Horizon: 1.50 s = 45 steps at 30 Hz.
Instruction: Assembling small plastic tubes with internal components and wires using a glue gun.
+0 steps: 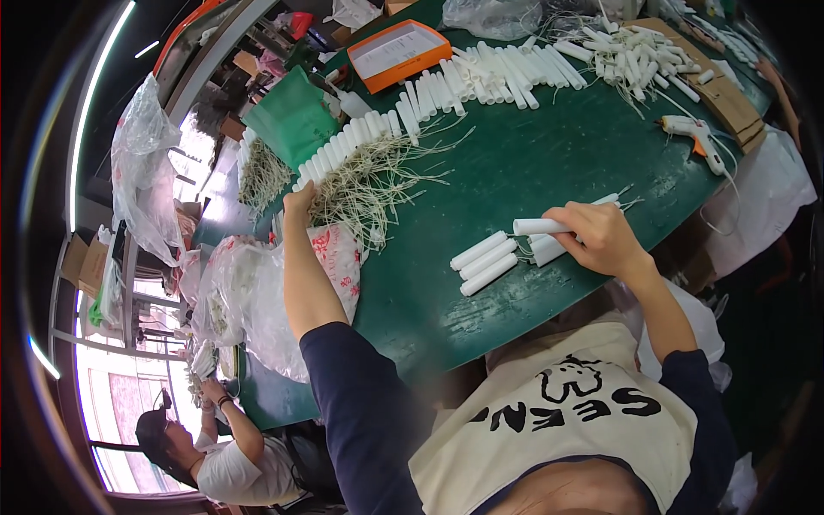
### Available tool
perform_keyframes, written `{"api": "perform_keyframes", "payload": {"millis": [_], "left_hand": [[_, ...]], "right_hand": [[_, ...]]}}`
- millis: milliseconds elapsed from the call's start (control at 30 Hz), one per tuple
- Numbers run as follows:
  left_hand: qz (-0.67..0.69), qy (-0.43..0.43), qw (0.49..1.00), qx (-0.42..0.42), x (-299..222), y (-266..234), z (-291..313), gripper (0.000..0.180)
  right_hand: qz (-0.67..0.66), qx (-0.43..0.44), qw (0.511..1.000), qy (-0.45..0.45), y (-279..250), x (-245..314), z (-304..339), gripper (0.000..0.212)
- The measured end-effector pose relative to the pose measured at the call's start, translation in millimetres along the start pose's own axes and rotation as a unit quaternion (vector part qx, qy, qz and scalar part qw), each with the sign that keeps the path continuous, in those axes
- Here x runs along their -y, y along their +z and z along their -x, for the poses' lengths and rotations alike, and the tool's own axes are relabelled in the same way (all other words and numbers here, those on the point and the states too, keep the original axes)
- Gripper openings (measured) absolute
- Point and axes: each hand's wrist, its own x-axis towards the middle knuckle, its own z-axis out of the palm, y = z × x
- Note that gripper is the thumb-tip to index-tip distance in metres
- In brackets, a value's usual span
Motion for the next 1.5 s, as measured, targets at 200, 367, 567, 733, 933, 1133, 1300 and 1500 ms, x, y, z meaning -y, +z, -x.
{"api": "perform_keyframes", "payload": {"millis": [200,367,567,733,933,1133,1300,1500], "left_hand": [[0.146,-0.174,0.974,-0.002,-40,12,33,0.036],[0.240,-0.134,0.959,-0.070,-45,26,22,0.043],[0.338,-0.121,0.929,-0.092,-12,1,-12,0.028],[0.533,0.073,0.840,0.066,-22,-66,32,0.019],[0.567,0.168,0.802,0.082,-112,-63,150,0.027],[0.528,0.265,0.806,0.039,-137,-64,232,0.037],[0.622,0.164,0.720,0.261,-160,0,305,0.040],[0.660,0.078,0.682,0.305,-186,53,341,0.037]], "right_hand": [[0.000,0.008,1.000,0.009,1,1,9,0.023],[0.015,0.027,0.999,0.007,-7,1,16,0.022],[-0.027,0.009,0.999,0.022,-11,3,19,0.022],[-0.062,-0.001,0.998,0.021,-7,9,13,0.022],[-0.079,0.010,0.995,0.066,-12,3,14,0.022],[-0.161,-0.008,0.983,0.090,-10,7,3,0.022],[-0.427,0.030,0.889,0.162,-12,25,-28,0.021],[-0.414,0.127,0.892,0.129,17,42,-45,0.014]]}}
